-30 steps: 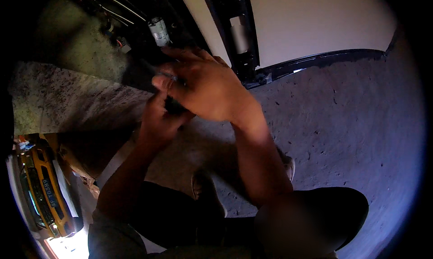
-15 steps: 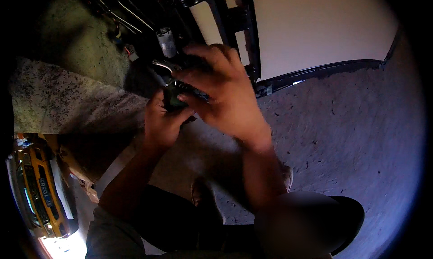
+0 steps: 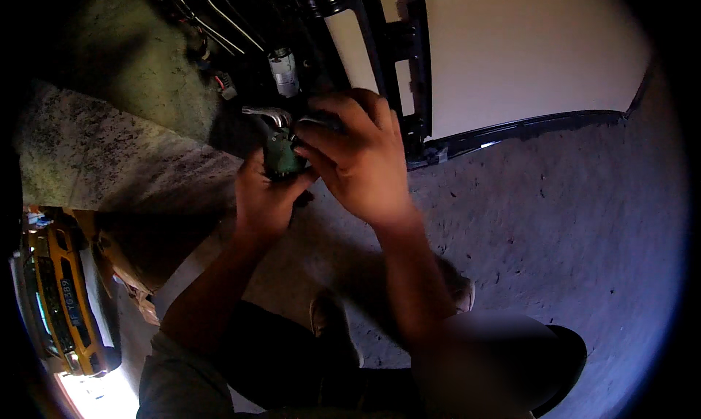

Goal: The person unscrews and removes components from a car sunroof assembly's motor and cable unit using an Allen key while the assembly lies on a concrete floor.

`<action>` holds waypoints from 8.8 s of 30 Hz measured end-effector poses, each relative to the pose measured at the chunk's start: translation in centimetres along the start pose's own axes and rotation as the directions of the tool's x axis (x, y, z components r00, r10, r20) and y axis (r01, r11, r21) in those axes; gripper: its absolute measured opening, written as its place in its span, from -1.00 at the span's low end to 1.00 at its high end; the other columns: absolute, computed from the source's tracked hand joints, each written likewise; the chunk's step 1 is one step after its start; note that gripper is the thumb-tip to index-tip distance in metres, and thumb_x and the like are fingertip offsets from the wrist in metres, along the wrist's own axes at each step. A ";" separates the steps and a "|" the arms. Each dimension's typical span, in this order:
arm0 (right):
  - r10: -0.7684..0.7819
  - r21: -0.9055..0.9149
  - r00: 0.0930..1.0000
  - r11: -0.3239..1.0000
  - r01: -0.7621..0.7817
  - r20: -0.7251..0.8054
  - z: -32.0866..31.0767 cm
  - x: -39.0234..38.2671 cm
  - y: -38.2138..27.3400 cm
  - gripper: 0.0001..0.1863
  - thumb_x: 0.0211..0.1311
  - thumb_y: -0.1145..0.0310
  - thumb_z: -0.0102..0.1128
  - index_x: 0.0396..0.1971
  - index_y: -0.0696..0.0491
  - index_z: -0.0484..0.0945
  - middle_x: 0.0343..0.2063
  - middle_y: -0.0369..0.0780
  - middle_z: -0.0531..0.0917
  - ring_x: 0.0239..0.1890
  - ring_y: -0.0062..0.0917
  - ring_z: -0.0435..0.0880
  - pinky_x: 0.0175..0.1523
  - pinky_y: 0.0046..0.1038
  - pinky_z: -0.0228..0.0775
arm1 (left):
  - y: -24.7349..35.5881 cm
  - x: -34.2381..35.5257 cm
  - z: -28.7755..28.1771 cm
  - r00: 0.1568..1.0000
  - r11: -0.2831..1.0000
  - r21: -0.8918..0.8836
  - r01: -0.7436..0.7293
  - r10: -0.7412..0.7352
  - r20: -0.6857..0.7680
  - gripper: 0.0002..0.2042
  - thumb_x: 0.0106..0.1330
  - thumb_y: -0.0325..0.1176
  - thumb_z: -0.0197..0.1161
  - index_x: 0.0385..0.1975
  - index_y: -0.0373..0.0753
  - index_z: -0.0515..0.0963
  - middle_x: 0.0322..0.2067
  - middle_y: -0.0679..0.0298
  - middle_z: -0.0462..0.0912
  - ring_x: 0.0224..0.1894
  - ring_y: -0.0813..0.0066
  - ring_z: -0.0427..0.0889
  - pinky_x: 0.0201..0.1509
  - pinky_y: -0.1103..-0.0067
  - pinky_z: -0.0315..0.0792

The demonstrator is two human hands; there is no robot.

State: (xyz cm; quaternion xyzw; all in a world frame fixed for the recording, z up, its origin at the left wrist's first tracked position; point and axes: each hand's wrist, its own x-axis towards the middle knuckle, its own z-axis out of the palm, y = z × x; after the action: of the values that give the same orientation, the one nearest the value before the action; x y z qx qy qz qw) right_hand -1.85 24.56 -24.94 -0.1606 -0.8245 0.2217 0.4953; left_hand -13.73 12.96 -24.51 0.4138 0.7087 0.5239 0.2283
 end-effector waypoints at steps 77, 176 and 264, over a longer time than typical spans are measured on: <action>0.096 0.642 0.995 0.762 -0.085 0.018 6.7 0.6 -1.7 -0.85 0.14 0.54 0.16 -0.26 0.13 0.57 -0.31 -0.07 0.63 -0.25 -0.18 0.65 -0.16 -0.36 0.50 | -0.3 7.6 -5.5 0.869 0.477 -0.753 0.453 -0.424 0.255 -0.90 0.27 -0.39 0.22 -0.30 -0.25 0.55 -0.42 0.29 0.61 -0.36 0.47 0.60 -0.26 0.54 0.48; 0.282 0.264 0.123 -0.546 -0.795 0.952 2.5 7.3 -6.1 -0.53 0.39 -0.08 -0.14 -0.15 0.08 0.41 -0.54 -0.34 0.38 -0.65 -0.66 0.24 -0.56 -0.59 0.06 | -1.8 8.3 -2.7 0.845 -0.079 -0.876 0.475 -0.235 0.480 -0.77 0.45 -0.24 -0.03 -0.26 -0.28 0.47 -0.44 0.26 0.54 -0.47 0.50 0.49 -0.32 0.56 0.42; 0.251 0.024 0.871 0.957 -0.288 0.422 2.3 4.8 -3.3 -0.70 0.03 0.17 0.32 -0.48 0.11 0.51 -0.61 -0.22 0.57 -0.56 -0.38 0.54 -0.38 -0.28 0.39 | -3.6 8.9 -3.1 0.891 0.369 -0.813 0.450 -0.243 0.383 -0.82 0.39 -0.26 0.08 -0.27 -0.24 0.50 -0.40 0.25 0.56 -0.33 0.36 0.54 -0.20 0.45 0.44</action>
State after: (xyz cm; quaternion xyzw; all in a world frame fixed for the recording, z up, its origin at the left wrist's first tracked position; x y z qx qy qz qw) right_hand -6.22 23.65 -20.58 -0.2018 -0.8698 0.3527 0.2798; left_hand -22.21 18.18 -25.80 0.1237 0.3738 0.7100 0.5838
